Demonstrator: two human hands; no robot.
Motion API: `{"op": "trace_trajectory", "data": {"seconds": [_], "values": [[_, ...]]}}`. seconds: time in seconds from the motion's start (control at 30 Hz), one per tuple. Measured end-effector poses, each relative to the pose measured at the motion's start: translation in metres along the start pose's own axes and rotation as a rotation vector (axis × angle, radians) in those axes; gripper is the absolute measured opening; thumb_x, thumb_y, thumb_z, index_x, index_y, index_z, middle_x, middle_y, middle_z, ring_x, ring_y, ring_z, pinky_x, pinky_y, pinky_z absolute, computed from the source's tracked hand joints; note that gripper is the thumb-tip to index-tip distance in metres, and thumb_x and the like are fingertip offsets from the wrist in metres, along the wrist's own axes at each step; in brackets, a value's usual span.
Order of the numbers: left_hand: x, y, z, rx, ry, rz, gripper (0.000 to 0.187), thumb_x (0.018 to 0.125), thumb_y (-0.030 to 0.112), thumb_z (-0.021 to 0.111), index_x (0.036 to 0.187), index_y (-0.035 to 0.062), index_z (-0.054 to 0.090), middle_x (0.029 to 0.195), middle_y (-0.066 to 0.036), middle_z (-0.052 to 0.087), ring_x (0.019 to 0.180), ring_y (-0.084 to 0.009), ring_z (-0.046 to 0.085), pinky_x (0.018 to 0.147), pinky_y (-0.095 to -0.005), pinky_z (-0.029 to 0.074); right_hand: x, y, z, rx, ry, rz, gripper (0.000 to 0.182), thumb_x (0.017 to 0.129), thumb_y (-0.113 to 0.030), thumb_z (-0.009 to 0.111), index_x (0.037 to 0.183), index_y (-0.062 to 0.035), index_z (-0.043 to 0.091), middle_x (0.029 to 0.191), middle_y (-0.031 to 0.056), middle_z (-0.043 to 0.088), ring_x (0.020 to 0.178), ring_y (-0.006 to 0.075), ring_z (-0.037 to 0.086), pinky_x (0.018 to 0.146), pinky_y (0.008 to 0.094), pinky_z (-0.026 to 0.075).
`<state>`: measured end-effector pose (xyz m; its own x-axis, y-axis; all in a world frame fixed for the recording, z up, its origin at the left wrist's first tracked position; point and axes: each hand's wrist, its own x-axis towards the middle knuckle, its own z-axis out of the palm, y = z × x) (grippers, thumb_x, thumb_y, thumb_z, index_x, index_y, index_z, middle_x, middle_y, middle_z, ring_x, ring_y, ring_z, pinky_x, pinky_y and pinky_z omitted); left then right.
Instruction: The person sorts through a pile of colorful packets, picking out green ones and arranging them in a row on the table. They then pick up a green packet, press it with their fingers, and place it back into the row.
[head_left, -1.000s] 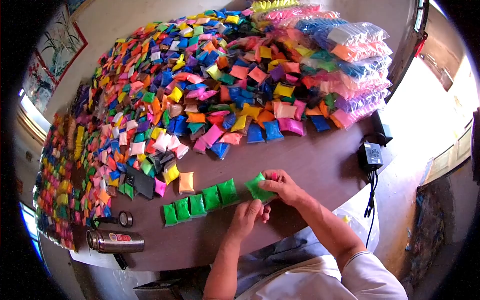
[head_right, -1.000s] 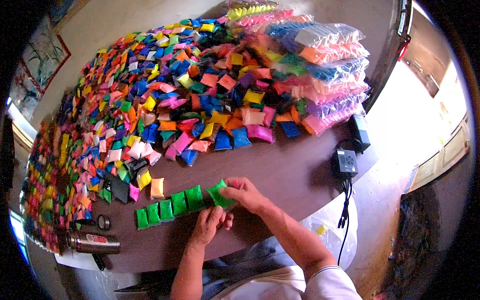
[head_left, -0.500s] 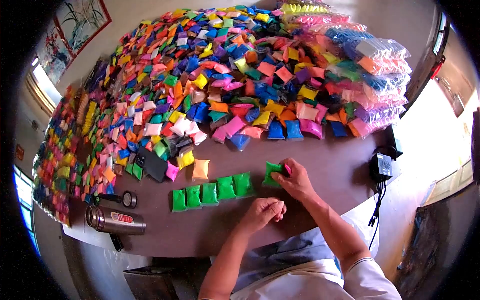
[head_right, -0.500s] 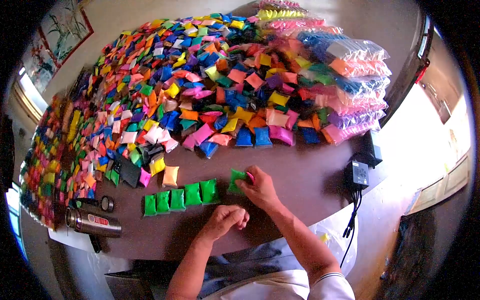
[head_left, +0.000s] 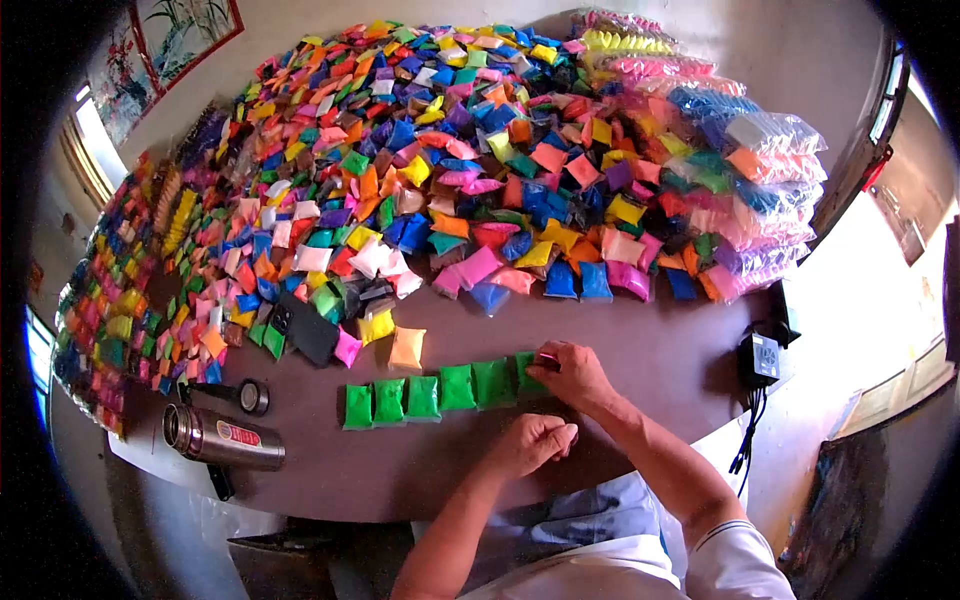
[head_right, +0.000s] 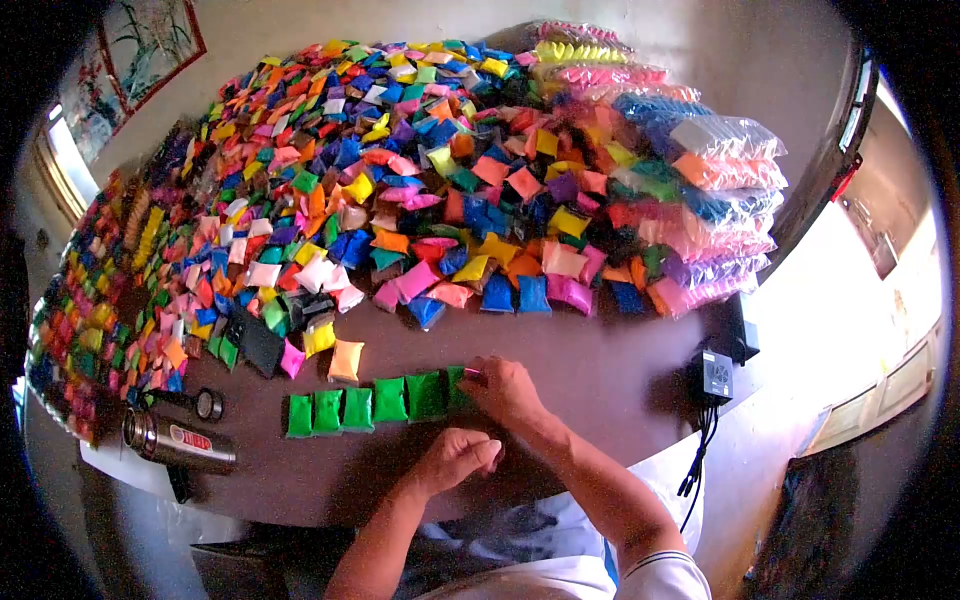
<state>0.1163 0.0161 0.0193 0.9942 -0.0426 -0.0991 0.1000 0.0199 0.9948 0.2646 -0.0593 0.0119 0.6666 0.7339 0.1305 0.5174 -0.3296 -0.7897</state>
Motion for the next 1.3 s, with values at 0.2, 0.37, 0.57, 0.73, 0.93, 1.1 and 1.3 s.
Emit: {"op": "trace_trajectory", "data": {"seconds": [0.2, 0.37, 0.57, 0.73, 0.93, 1.1, 1.3], "values": [[0.001, -0.006, 0.000, 0.005, 0.016, 0.022, 0.038, 0.092, 0.028, 0.055, 0.063, 0.0046, 0.057, 0.063, 0.001, 0.056, 0.064, -0.0075, 0.052, 0.063, -0.0255, 0.044, 0.010, 0.005, -0.004, -0.031, -0.084, -0.068, 0.021, 0.078, -0.019, 0.068, 0.085, -0.0005, 0.062, 0.077, 0.0199, 0.062, 0.073, 0.0391, 0.060, 0.065, 0.0420, 0.048], [-0.001, -0.004, -0.003, -0.007, -0.011, -0.008, 0.034, 0.092, 0.028, 0.056, 0.068, 0.0042, 0.060, 0.066, 0.001, 0.058, 0.066, -0.0077, 0.053, 0.065, -0.0257, 0.044, 0.047, -0.014, -0.024, -0.064, 0.159, -0.089, 0.018, 0.080, -0.017, 0.063, 0.084, 0.0014, 0.061, 0.071, 0.0200, 0.060, 0.066, 0.0365, 0.059, 0.061, 0.0395, 0.047], [-0.002, -0.023, 0.000, -0.169, 0.008, -0.057, 0.024, 0.090, 0.027, 0.060, 0.085, 0.0039, 0.062, 0.080, 0.000, 0.061, 0.074, -0.0096, 0.055, 0.069, -0.0267, 0.047, 0.154, -0.008, -0.031, -0.157, 0.478, -0.208, 0.024, 0.081, -0.022, 0.062, 0.090, 0.0006, 0.064, 0.079, 0.0218, 0.063, 0.078, 0.0367, 0.064, 0.066, 0.0401, 0.050], [0.000, -0.018, -0.006, -0.135, -0.047, -0.087, 0.026, 0.090, 0.031, 0.060, 0.086, 0.0052, 0.062, 0.081, 0.000, 0.061, 0.073, -0.0105, 0.055, 0.070, -0.0274, 0.047, 0.202, -0.007, -0.021, -0.286, 0.416, -0.186, 0.025, 0.080, -0.023, 0.063, 0.090, 0.0001, 0.064, 0.081, 0.0214, 0.064, 0.080, 0.0381, 0.063, 0.068, 0.0418, 0.050], [0.000, -0.028, -0.001, -0.229, -0.008, 0.015, 0.024, 0.095, 0.029, 0.056, 0.083, 0.0081, 0.059, 0.071, 0.003, 0.055, 0.066, -0.0058, 0.050, 0.061, -0.0231, 0.044, 0.226, 0.008, -0.033, -0.209, 0.401, -0.135, 0.026, 0.082, -0.026, 0.063, 0.086, 0.0001, 0.063, 0.073, 0.0147, 0.062, 0.069, 0.0274, 0.063, 0.061, 0.0403, 0.047], [-0.007, -0.002, 0.003, -0.221, 0.093, -0.034, 0.029, 0.095, 0.031, 0.054, 0.084, 0.0059, 0.059, 0.073, 0.001, 0.057, 0.067, -0.0074, 0.052, 0.063, -0.0240, 0.045, 0.158, -0.021, -0.074, 0.660, 0.150, 0.051, 0.023, 0.091, -0.026, 0.058, 0.093, -0.0026, 0.063, 0.070, 0.0017, 0.062, 0.050, 0.0087, 0.051, 0.043, 0.0242, 0.038], [-0.002, -0.012, -0.004, -0.349, 0.038, -0.060, 0.048, 0.092, 0.050, 0.050, 0.091, 0.0029, 0.058, 0.081, -0.007, 0.060, 0.072, -0.0157, 0.058, 0.066, -0.0285, 0.049, 0.048, -0.020, -0.080, 0.761, 0.053, 0.091, 0.019, 0.090, -0.018, 0.061, 0.099, -0.0016, 0.062, 0.075, 0.0037, 0.065, 0.050, 0.0049, 0.050, 0.040, 0.0184, 0.034]]}}
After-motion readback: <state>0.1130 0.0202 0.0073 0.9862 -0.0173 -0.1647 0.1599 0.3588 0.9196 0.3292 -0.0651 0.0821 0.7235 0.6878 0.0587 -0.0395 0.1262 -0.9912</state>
